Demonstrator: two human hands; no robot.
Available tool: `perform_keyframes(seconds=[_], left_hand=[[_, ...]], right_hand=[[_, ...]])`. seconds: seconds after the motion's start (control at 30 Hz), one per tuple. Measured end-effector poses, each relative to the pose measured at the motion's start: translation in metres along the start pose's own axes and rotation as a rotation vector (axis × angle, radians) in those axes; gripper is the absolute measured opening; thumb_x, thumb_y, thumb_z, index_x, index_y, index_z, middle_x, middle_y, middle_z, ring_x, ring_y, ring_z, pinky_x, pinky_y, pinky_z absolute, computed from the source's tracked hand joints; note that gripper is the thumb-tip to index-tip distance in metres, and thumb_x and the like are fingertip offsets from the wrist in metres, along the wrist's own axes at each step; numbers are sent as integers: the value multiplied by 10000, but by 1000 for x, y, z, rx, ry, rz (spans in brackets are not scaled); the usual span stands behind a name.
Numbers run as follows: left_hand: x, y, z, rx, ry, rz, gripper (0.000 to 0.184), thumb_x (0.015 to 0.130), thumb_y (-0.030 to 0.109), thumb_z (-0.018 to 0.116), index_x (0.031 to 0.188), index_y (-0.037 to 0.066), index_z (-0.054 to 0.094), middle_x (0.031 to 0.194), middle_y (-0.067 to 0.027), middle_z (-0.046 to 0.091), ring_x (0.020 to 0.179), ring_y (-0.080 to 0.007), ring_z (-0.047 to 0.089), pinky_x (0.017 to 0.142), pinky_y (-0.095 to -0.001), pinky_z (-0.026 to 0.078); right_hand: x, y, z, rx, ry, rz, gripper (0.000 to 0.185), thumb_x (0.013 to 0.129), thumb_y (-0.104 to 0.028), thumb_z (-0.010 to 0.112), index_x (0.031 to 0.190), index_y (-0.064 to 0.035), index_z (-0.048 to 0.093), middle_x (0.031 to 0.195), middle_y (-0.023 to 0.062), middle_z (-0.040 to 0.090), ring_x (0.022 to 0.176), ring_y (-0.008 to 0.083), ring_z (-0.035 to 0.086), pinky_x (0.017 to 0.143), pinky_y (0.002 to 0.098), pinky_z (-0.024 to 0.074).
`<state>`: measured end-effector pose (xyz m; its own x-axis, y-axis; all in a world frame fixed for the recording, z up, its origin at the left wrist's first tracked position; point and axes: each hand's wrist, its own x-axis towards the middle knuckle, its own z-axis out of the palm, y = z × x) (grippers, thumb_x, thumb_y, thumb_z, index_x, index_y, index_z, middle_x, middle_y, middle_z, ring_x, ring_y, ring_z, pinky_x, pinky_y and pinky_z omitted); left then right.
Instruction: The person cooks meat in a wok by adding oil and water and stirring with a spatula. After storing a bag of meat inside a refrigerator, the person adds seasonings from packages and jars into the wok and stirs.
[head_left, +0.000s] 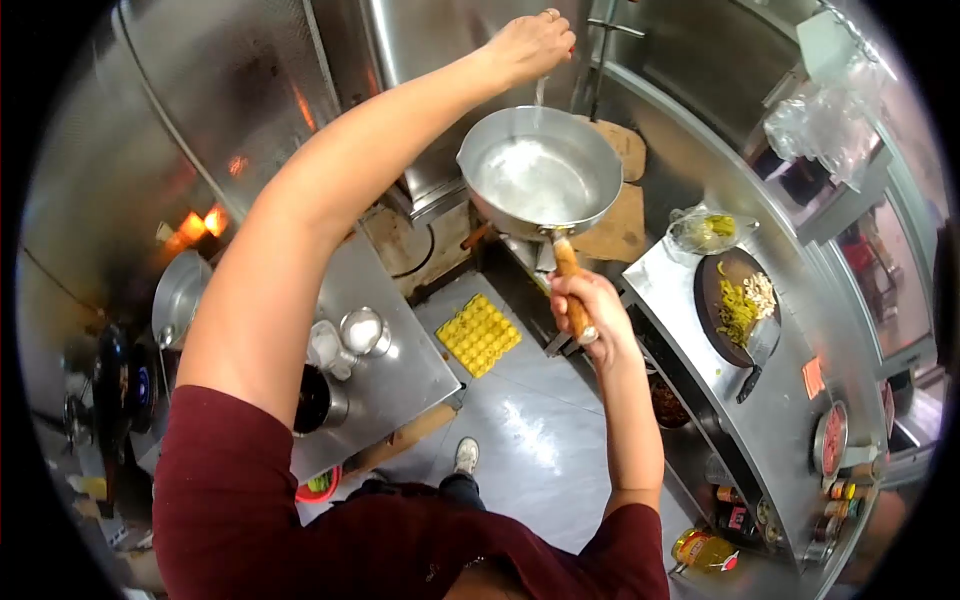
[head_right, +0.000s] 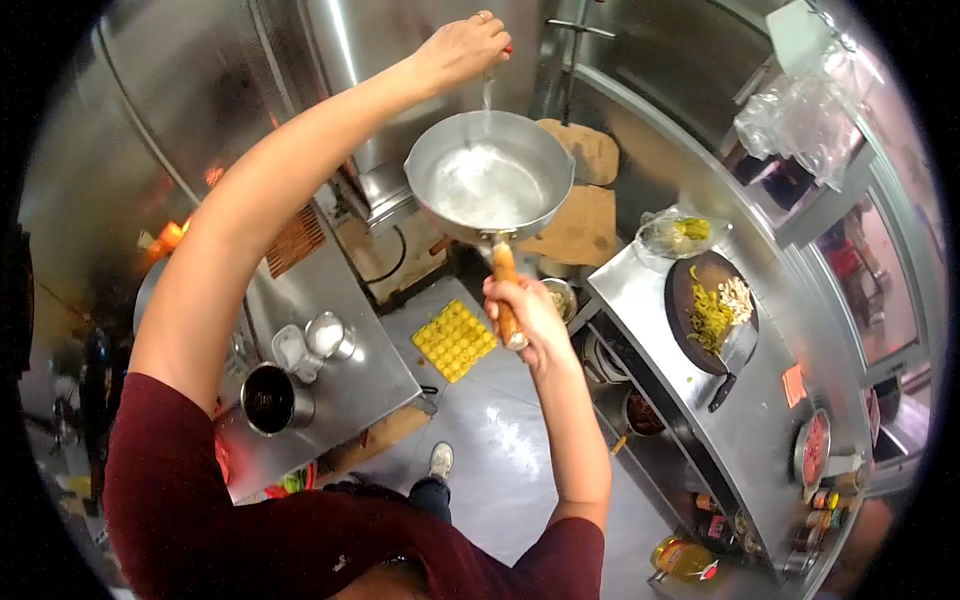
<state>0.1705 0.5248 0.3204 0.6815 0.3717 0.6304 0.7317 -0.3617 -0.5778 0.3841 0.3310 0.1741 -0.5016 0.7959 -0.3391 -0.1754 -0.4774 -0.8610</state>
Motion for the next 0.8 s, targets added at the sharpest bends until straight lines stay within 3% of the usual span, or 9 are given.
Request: perform_keyframes(seconds=[0.03,0.23,0.33,0.53,0.8], left_hand=[[-5,2,0,101,29,-4,162,775,226,564,762,65,581,783,-62,546,885,-210,534,656,-295,492],[-2,16,-1,113,-3,-121,163,767,223,574,770,66,615,818,-71,563,913,-218,532,642,-298,507],[-1,19,-2,111,-10,-156,158,773,203,565,757,56,622,815,-82,572,912,-228,542,640,-308,512],[0,26,-14,168,-77,-138,136,685,131,561,717,36,652,858,-110,606,915,-233,555,624,-310,523],[1,29,-17,125,-84,-190,107,667,95,562,716,26,629,839,-113,595,922,-244,554,613,-314,526]], right_hand=[[1,0,0,18,-11,13,134,753,-111,547,842,-25,497,555,17,486,428,101,441,396,210,362],[8,-6,-6,47,-9,62,157,772,-111,530,871,9,510,549,33,466,393,110,415,344,206,311],[12,-5,-11,69,-47,89,142,751,-96,551,851,-11,496,565,28,483,429,109,440,392,217,366],[16,-7,-14,72,-56,78,156,736,-93,554,843,7,498,567,33,475,426,108,431,374,215,361],[24,-7,-18,84,-57,85,169,740,-86,554,860,18,494,571,36,477,423,108,428,371,215,362]])
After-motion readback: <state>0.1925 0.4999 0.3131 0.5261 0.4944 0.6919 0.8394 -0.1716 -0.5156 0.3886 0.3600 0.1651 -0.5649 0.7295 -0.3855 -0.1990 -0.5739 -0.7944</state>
